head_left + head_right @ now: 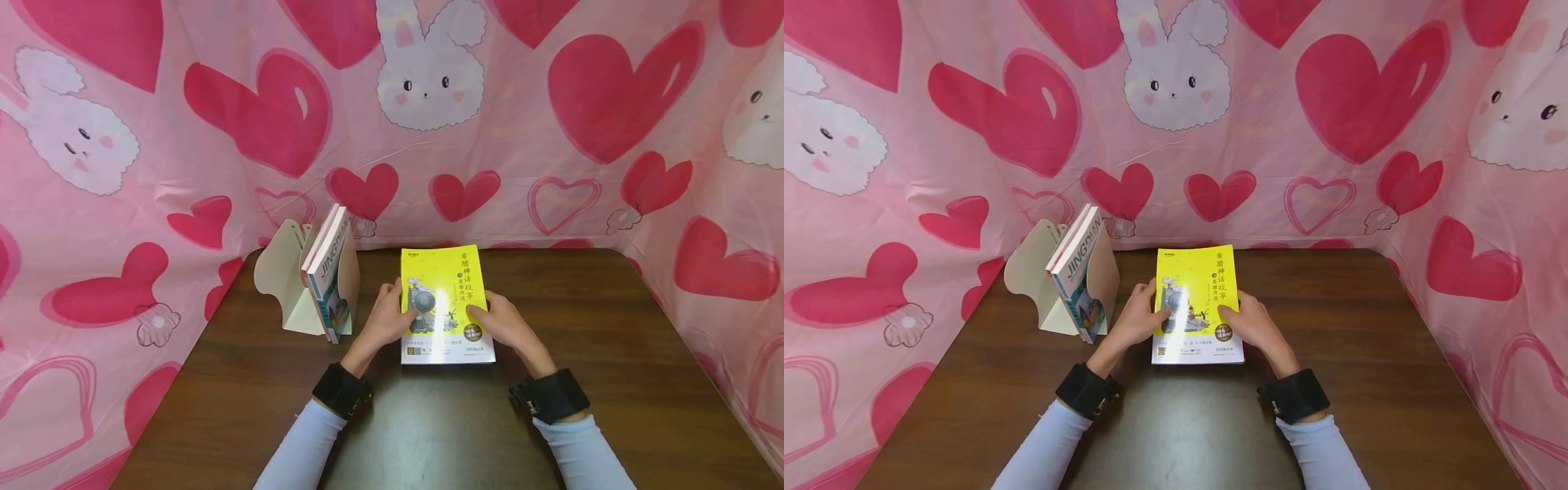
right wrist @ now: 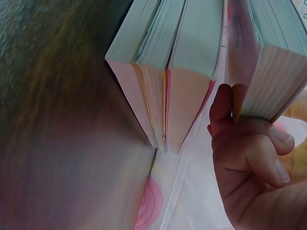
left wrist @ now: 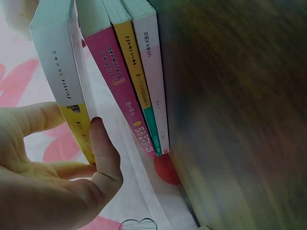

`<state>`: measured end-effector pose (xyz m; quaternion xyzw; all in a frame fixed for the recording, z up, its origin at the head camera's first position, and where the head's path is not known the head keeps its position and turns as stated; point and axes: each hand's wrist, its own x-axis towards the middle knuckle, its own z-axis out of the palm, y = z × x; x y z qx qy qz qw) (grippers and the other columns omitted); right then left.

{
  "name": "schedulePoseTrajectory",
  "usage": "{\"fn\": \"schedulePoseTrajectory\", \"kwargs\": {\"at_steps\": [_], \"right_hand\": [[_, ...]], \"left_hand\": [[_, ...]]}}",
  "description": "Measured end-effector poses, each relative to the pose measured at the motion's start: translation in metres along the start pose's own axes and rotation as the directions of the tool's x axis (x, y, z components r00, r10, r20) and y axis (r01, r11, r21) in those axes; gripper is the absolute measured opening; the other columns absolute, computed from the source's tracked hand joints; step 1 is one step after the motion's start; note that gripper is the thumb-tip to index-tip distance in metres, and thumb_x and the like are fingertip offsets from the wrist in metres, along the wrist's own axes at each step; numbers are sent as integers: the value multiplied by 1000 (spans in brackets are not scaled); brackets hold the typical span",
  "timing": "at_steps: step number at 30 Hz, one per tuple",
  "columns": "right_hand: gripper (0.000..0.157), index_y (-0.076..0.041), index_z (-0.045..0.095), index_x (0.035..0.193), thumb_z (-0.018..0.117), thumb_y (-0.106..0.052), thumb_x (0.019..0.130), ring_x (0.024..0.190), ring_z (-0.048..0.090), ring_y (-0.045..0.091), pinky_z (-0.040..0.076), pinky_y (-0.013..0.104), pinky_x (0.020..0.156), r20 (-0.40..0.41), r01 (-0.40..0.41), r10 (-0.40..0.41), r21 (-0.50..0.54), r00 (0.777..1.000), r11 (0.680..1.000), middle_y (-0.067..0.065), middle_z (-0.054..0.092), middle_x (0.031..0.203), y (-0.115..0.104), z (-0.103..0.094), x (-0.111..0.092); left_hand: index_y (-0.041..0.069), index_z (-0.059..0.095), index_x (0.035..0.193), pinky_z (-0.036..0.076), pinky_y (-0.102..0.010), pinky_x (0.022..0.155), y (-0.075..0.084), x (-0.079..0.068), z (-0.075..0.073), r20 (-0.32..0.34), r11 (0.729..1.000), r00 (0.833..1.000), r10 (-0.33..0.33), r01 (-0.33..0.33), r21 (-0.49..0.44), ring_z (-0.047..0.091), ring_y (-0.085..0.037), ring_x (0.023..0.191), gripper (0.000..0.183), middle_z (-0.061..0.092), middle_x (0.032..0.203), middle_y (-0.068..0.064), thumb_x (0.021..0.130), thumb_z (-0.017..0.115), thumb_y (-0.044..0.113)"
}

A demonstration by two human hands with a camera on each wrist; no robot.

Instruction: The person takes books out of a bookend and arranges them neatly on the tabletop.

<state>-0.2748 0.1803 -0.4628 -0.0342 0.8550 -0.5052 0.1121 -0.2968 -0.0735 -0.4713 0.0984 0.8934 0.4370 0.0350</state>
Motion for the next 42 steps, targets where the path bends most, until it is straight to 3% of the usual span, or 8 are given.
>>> {"fn": "schedulePoseTrajectory", "kwargs": {"at_steps": [14,21,32,42], "right_hand": [[57,-1,46,149,64,-28,102,95,67,28,53,37,83,-34,-42,41,-29,999,999,16,67,118,8,2,3],[59,2,45,150,64,-27,102,98,66,30,52,39,85,-45,-39,37,-32,998,999,18,66,121,10,1,3],[62,2,43,153,63,-29,102,103,64,32,49,41,89,-57,-72,70,-44,996,996,18,65,124,13,1,5],[64,2,42,154,64,-29,103,105,63,33,48,43,92,-59,-75,72,-52,996,996,19,65,128,13,1,7]], "left_hand": [[-3,30,163,47,-47,106,3,9,5,17,998,999,-51,50,24,52,-37,123,80,44,149,-25,99,73,17],[0,33,162,47,-47,105,5,15,7,39,998,998,-39,37,54,53,-36,122,76,47,147,-25,100,73,15],[1,36,161,45,-47,108,4,19,10,56,994,995,-86,82,72,52,-34,123,74,50,146,-23,99,73,15],[2,47,153,47,-47,99,9,21,10,50,990,993,-105,100,97,51,-33,120,63,55,132,-19,97,75,14]]}}
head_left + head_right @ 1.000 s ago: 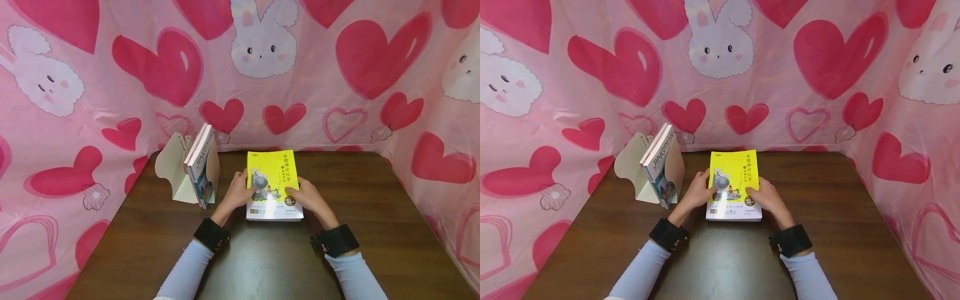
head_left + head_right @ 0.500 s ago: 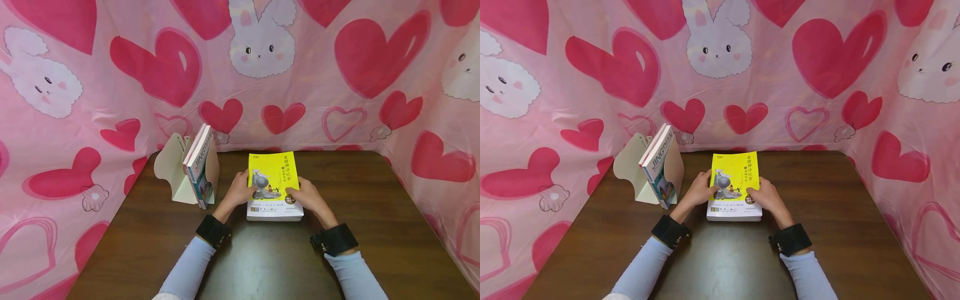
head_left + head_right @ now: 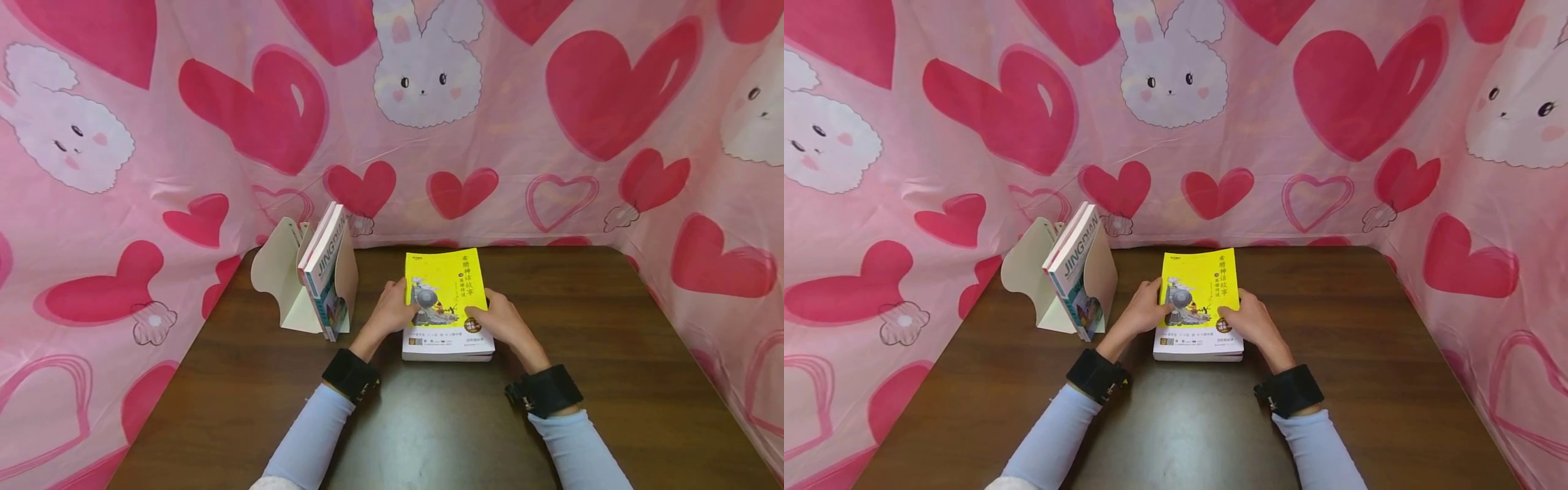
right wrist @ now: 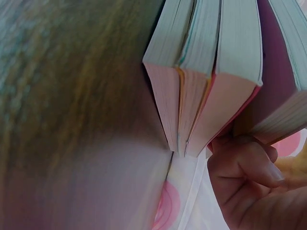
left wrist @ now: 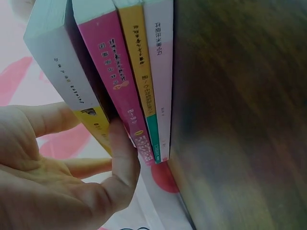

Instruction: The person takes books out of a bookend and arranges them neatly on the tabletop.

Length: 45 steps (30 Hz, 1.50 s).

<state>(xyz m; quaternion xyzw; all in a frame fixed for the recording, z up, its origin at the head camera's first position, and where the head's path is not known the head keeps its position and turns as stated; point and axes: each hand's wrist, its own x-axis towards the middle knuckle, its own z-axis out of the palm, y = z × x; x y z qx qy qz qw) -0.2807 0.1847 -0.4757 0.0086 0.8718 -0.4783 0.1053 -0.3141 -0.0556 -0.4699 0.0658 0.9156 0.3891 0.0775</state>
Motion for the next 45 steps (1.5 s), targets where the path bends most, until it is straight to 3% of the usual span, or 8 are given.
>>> {"fn": "schedulePoseTrajectory", "kwargs": {"at_steps": [10,17,27,45], "right_hand": [[65,3,42,155,65,-28,103,106,62,34,49,44,92,9,36,-36,-29,999,999,20,64,128,-1,0,2],[59,6,49,149,66,-24,101,109,51,36,43,47,90,-5,73,-74,-74,997,995,18,61,113,1,-1,4],[61,7,46,151,65,-24,102,114,45,37,44,46,90,-11,65,-66,-89,998,994,21,52,122,2,2,2],[63,7,42,152,65,-24,102,119,39,38,44,46,89,-3,50,-51,-83,999,995,22,49,124,1,3,1]], "left_hand": [[-2,44,155,45,-48,101,4,1,0,18,994,998,-66,64,86,48,-37,122,70,48,139,-23,97,76,18],[-3,39,159,45,-48,102,3,2,2,31,994,996,-83,81,72,46,-37,123,74,44,143,-24,98,75,18],[-5,30,162,38,-51,113,1,1,1,75,995,993,-88,85,42,39,-39,134,76,35,152,-26,101,69,17],[-6,22,164,33,-53,117,0,2,3,88,996,993,-84,81,30,33,-42,140,77,29,155,-28,103,65,17]]}}
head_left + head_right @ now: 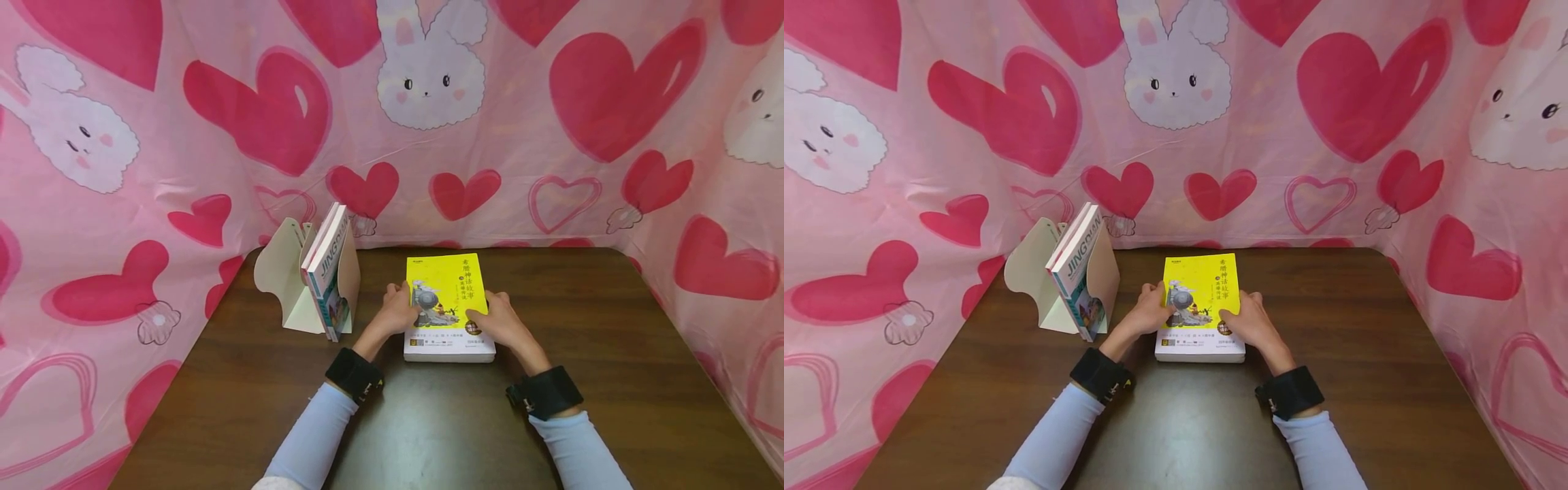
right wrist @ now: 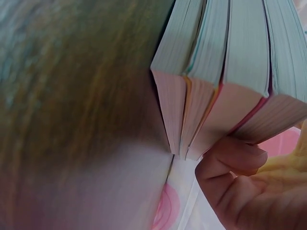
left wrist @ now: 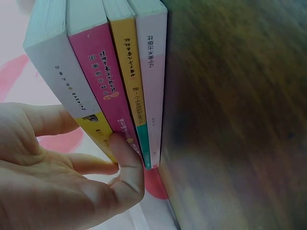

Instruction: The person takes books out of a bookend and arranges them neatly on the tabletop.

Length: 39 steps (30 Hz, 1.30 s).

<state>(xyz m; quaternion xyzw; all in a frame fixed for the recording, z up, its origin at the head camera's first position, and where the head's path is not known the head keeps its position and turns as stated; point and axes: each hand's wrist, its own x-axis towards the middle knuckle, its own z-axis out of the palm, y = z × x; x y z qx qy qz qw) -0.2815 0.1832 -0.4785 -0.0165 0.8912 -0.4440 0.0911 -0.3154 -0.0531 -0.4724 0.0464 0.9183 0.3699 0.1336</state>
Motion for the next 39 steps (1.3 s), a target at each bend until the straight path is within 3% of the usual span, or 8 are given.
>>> {"fn": "schedulePoseTrajectory", "kwargs": {"at_steps": [15,39], "right_hand": [[62,5,42,154,64,-23,103,125,33,39,43,48,90,15,19,-19,6,1000,1000,22,48,129,1,-1,-4],[65,7,39,154,63,-25,103,125,34,40,44,50,91,28,19,-18,-9,999,1000,24,47,132,3,1,-3]], "left_hand": [[-9,23,162,33,-52,117,0,0,3,0,1000,1000,25,-25,11,35,-41,136,76,29,154,-29,104,64,16],[-7,24,163,39,-51,114,-7,-3,-3,2,998,998,65,-65,7,41,-39,134,77,32,154,-28,104,65,21]]}}
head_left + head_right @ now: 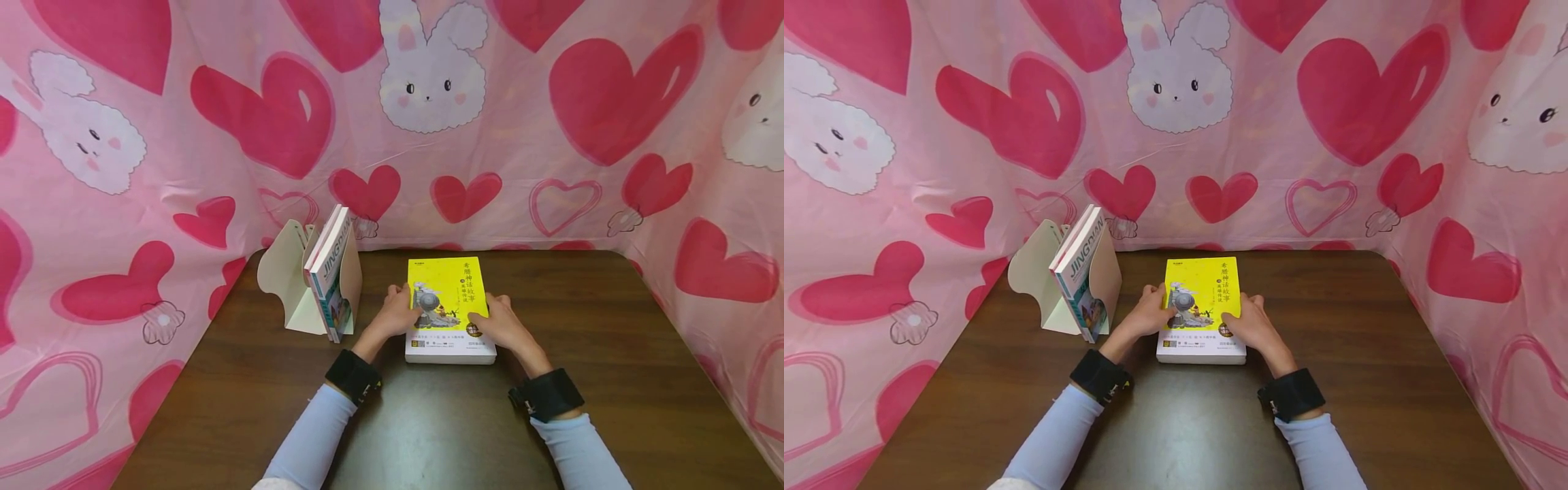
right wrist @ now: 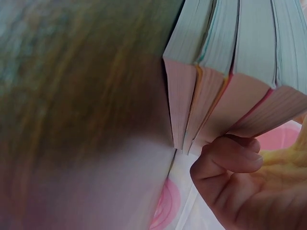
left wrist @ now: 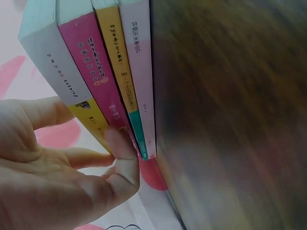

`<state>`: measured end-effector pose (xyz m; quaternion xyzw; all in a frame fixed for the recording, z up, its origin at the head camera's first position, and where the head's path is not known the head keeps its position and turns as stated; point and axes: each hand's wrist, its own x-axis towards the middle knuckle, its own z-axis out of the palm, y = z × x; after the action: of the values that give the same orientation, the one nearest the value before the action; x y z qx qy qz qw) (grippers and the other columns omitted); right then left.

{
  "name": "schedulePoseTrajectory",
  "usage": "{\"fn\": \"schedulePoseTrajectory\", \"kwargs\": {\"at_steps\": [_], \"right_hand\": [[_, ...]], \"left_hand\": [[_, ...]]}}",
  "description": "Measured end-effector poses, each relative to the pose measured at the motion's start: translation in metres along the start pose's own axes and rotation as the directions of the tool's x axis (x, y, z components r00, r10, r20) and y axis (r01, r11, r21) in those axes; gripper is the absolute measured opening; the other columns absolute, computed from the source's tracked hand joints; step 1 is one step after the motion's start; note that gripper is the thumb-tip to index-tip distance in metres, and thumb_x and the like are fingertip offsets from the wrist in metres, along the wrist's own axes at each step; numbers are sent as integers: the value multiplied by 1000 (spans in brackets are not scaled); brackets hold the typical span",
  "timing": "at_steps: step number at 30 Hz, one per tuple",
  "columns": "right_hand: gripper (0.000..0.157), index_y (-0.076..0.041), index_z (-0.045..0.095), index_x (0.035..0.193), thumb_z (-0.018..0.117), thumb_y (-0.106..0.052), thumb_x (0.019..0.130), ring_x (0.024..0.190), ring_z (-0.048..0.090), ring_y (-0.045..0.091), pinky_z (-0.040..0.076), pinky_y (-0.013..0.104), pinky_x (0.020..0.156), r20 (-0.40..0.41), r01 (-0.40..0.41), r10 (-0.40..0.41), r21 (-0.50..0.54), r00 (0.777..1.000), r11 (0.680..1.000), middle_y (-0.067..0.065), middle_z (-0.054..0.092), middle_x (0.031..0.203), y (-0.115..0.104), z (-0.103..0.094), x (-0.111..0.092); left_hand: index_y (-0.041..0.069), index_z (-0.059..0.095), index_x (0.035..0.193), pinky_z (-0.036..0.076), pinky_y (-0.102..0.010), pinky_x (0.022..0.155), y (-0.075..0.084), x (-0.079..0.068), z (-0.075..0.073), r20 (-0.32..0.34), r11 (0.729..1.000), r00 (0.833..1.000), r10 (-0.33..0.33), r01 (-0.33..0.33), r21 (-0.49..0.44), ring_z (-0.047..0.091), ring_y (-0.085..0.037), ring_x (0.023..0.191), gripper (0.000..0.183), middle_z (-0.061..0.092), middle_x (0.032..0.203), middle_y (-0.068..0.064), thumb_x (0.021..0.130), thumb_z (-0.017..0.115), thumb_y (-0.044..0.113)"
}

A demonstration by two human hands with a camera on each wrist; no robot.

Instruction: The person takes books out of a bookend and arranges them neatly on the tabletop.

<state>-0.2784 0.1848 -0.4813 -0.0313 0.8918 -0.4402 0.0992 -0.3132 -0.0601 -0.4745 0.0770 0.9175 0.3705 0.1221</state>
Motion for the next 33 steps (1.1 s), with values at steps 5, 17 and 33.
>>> {"fn": "schedulePoseTrajectory", "kwargs": {"at_steps": [5,17,33], "right_hand": [[66,9,36,154,62,-25,104,122,39,41,45,48,90,15,-20,20,-18,1000,1000,25,43,131,-2,-2,-1],[68,13,33,156,60,-22,104,118,42,42,42,48,89,28,-34,35,-45,999,998,27,41,130,-7,-4,-1],[70,10,32,158,60,-24,103,118,41,41,43,48,88,29,-50,51,-31,998,998,25,43,127,-7,-3,-4]], "left_hand": [[-5,28,163,44,-47,109,0,-5,-3,18,1000,1000,12,-12,24,48,-36,126,74,40,150,-26,103,65,17],[-2,37,160,47,-49,107,-7,-38,-18,74,988,990,119,-125,87,52,-33,118,65,49,146,-24,105,62,19],[3,71,125,56,-37,72,-33,-102,-45,-98,988,984,149,-146,44,60,-20,77,25,71,96,-5,105,67,18]]}}
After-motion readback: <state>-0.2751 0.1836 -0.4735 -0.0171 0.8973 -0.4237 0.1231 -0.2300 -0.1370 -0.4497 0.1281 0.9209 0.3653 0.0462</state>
